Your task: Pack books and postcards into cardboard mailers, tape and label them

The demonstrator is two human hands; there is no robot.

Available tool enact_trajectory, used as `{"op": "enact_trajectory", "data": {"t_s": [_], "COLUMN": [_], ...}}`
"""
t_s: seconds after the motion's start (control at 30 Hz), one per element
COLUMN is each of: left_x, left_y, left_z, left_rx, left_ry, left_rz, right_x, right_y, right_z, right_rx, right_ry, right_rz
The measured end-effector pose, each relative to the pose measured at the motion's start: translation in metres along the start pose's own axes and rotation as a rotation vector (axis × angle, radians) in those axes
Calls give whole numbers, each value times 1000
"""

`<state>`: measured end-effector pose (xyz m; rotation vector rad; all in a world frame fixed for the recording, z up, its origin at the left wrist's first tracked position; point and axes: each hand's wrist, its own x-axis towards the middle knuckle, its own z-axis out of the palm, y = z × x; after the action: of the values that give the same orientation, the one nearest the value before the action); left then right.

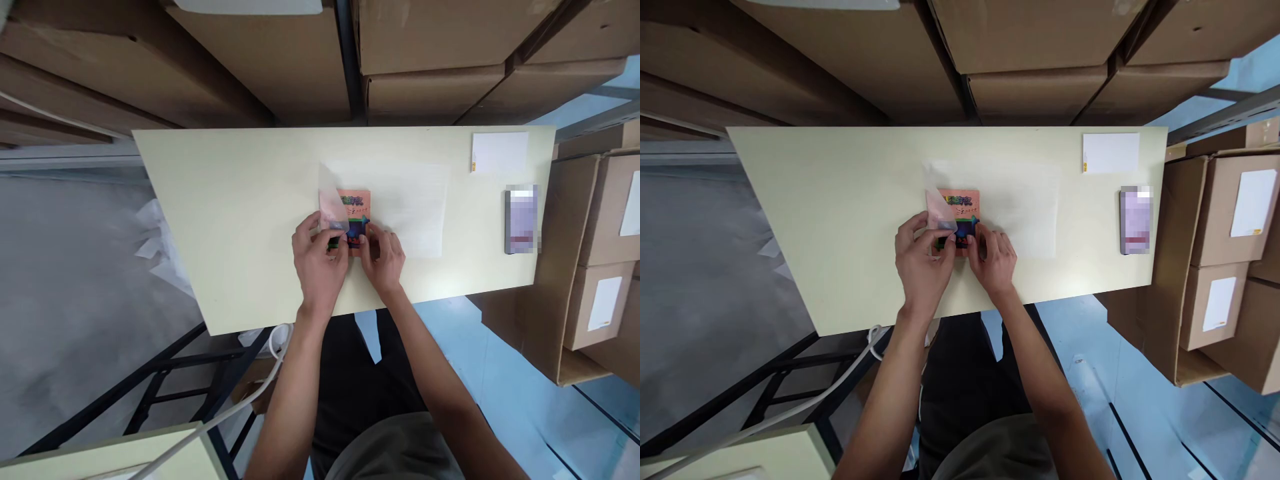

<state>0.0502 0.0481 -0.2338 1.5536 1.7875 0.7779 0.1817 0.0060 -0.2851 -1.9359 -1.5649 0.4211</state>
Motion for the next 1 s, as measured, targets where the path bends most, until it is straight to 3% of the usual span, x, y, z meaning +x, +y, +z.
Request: {"op": "enact_trajectory", "data": {"t_s": [0.13,0.27,0.4,0.5,0.7,0.83,1.0], "left_x": [4,22,43,48,34,27,16], "left_y": [5,-5,-13,-5,37,63,91], "left_z": [1,-6,-17,-23,-31,-30,-8], "left_rx": [-122,-361,-551,-471,-92,87,58], "left_ry": [1,93,-98,-158,-85,-66,-95], "left_rz": [-138,-404,-534,-463,-218,-95,-108], "right_x": [0,-1,-1,-1,3,15,39], "right_y": [0,3,4,3,-2,-6,-19], "right_z": [1,4,5,6,0,-35,-88], "right_rx": [-13,-30,-63,-93,-91,52,145], "right_ry": [-30,-56,-57,-59,-127,-145,-15], "right_rz": [34,45,14,0,21,107,188]}}
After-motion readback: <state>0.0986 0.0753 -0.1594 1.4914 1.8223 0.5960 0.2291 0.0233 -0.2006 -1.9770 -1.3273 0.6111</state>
